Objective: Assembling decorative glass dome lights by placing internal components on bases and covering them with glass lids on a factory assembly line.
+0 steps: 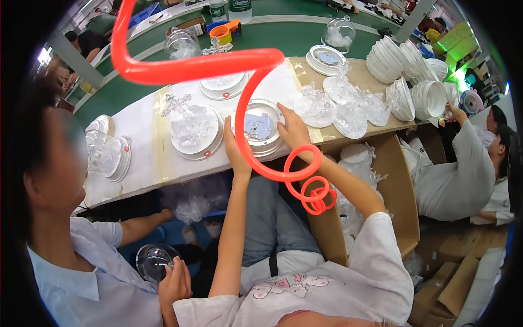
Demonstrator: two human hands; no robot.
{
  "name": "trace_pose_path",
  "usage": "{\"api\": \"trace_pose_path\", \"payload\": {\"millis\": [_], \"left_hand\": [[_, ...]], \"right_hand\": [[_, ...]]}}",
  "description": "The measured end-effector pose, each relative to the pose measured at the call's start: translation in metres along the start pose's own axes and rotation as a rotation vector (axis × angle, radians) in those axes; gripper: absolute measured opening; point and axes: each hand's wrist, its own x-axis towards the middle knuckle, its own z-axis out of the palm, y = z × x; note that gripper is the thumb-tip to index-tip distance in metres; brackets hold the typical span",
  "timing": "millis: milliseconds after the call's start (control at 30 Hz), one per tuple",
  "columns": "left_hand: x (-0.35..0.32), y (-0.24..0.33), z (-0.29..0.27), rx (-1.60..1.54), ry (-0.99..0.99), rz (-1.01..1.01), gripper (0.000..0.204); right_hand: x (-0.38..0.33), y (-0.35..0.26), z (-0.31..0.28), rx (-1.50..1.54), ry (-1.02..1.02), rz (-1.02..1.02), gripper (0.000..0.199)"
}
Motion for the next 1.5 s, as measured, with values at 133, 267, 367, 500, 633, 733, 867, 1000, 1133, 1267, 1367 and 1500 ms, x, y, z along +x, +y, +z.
{"api": "trace_pose_path", "payload": {"millis": [133,267,367,500,633,733,867,1000,1133,1267,1367,1500], "left_hand": [[0.0,0.023,-0.002,-0.039,-0.014,-0.019,0.048],[0.001,0.022,-0.007,0.116,-0.001,0.06,0.047],[-0.006,0.003,-0.008,0.21,-0.021,0.034,0.044],[-0.01,0.011,0.004,0.169,-0.018,0.022,0.042],[-0.007,0.004,-0.003,0.203,0.004,0.024,0.042],[-0.008,0.003,0.001,0.133,0.028,0.006,0.04],[-0.008,0.01,-0.001,0.141,0.077,0.043,0.038],[-0.015,0.016,-0.013,0.109,0.103,0.101,0.037],[-0.001,0.027,-0.03,0.114,0.138,0.157,0.039],[-0.003,0.019,-0.046,0.149,-0.039,0.157,0.038],[-0.013,0.024,-0.043,0.243,-0.087,0.264,0.044],[-0.014,0.045,-0.025,0.556,-0.333,0.45,0.059]], "right_hand": [[-0.002,-0.012,-0.009,-0.001,0.047,-0.002,0.051],[-0.006,-0.021,-0.015,-0.104,-0.032,0.027,0.051],[-0.009,-0.017,-0.002,-0.161,0.016,-0.072,0.048],[-0.014,-0.013,-0.031,-0.092,0.062,-0.029,0.04],[0.016,-0.041,-0.094,-0.359,0.29,-0.267,0.023],[0.039,-0.034,-0.12,-0.491,0.212,-0.21,0.024],[0.059,-0.004,-0.126,-0.566,-0.191,-0.029,0.026],[0.072,0.003,-0.135,-0.46,-0.13,-0.096,0.021],[0.091,-0.001,-0.148,-0.309,-0.099,-0.027,0.023],[0.101,0.001,-0.15,-0.051,-0.104,0.078,0.025],[0.1,-0.005,-0.152,0.075,-0.07,0.136,0.024],[0.102,-0.01,-0.146,-0.105,-0.013,0.083,0.022]]}}
